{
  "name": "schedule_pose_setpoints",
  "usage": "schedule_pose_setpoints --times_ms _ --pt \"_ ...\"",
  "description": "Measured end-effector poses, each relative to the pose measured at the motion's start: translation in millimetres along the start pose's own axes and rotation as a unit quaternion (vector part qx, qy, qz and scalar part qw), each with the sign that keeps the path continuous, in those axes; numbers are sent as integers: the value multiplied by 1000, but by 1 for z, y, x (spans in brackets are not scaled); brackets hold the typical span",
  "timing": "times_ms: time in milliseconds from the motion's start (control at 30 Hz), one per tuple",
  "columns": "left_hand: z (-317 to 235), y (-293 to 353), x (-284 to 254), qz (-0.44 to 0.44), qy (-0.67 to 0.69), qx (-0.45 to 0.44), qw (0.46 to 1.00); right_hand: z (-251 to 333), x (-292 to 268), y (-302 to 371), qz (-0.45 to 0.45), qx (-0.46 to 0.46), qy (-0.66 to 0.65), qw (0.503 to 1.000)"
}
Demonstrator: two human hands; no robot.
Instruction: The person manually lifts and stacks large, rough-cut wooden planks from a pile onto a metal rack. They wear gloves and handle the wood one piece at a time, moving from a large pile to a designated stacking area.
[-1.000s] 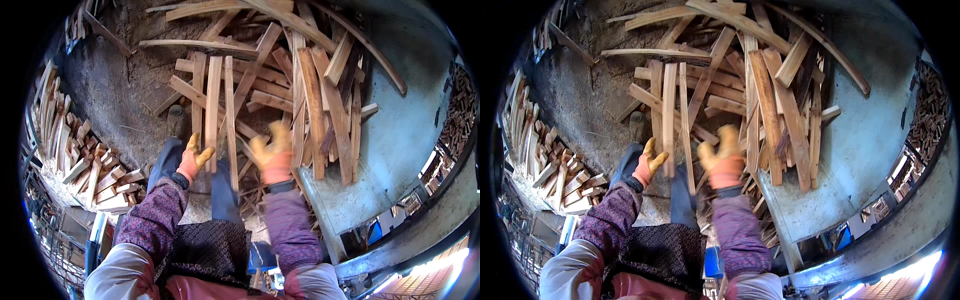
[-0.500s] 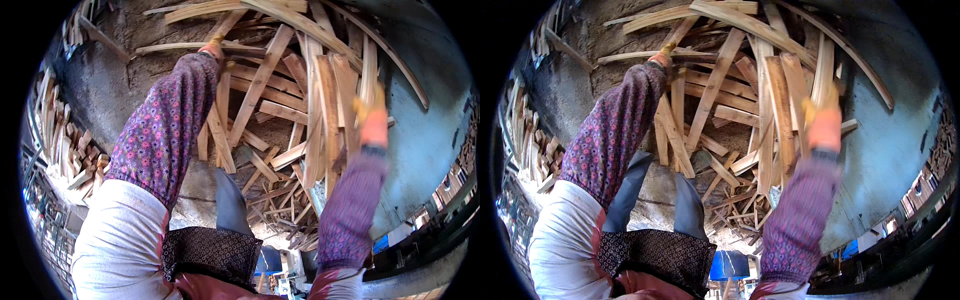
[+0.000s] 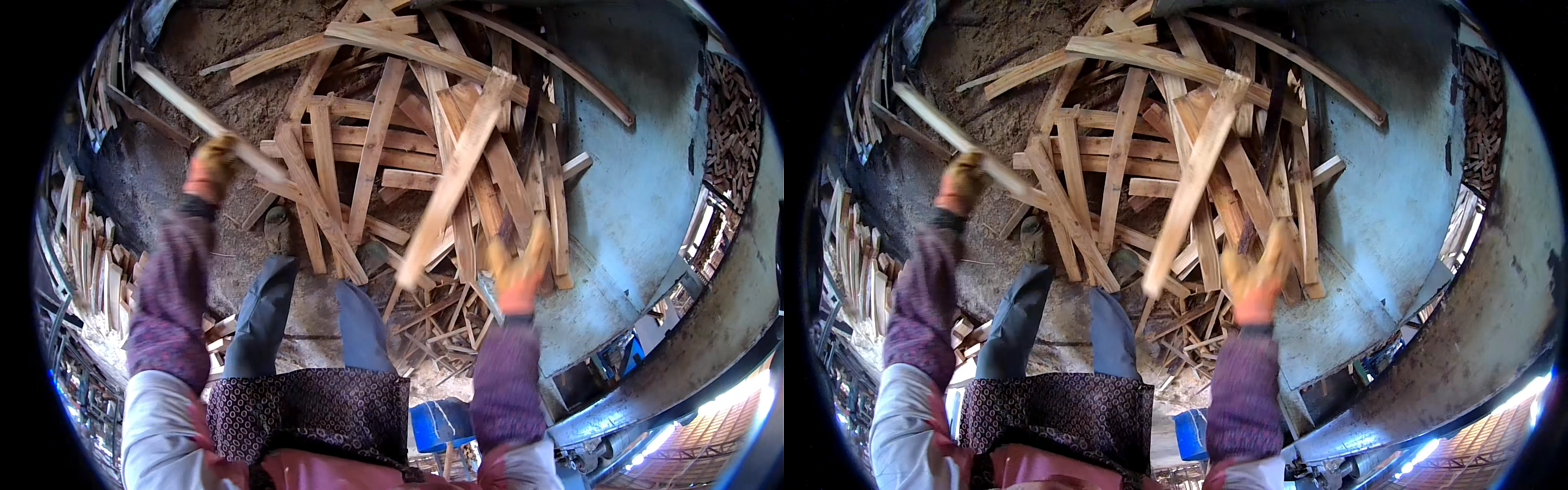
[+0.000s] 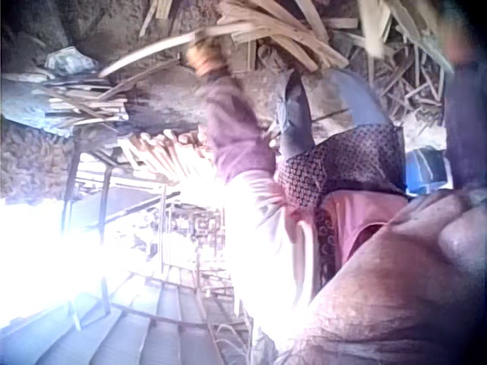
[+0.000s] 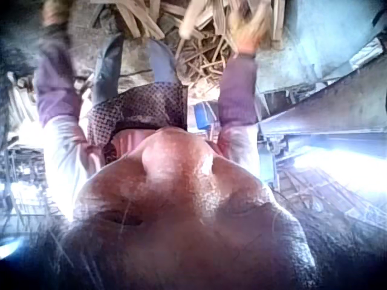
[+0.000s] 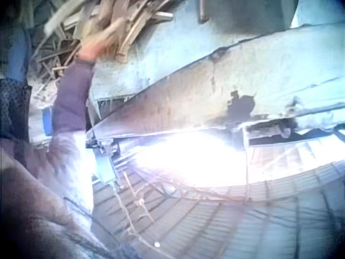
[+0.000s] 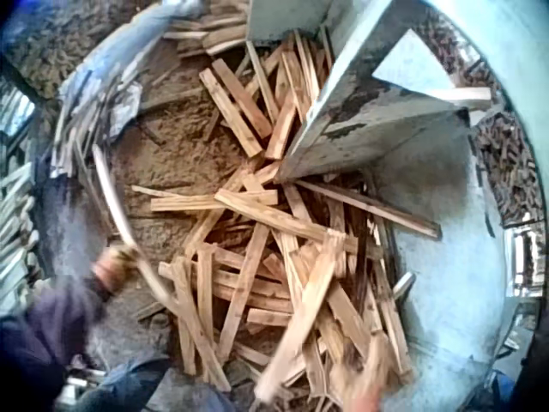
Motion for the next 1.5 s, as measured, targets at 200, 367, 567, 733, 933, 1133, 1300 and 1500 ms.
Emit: schedule_pose_setpoints --times_ms 200,367,567,733,933,1133,1300,1500 --pt "-152 6 -83 46 -171 239 955 -40 34 -57 25 26 99 994" --pt "50 138 63 164 -61 49 983 38 43 20 67 -13 -116 991" --pt "191 307 136 294 27 -194 936 14 17 -134 42 96 18 994" --pt "183 286 175 279 77 -228 930 -30 22 -230 -44 5 260 965" --pt "182 279 166 257 140 -231 928 -49 35 -202 126 84 33 988" --pt "167 247 131 133 213 -218 943 44 56 -2 94 90 -429 894" --pt "190 216 82 33 289 -170 942 374 43 -55 180 -305 -377 856" --pt "160 224 81 41 302 -217 927 324 93 -232 -122 -270 -161 942"
Point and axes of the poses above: each hand's wrist, its own y-axis away from the middle knuckle, its own x-axis out of the palm, z = x × y, the point moved 7 cm from there along -y, towards the middle knuckle, and after that the axes turned 11 degrees about y, right-handed, at the moved point
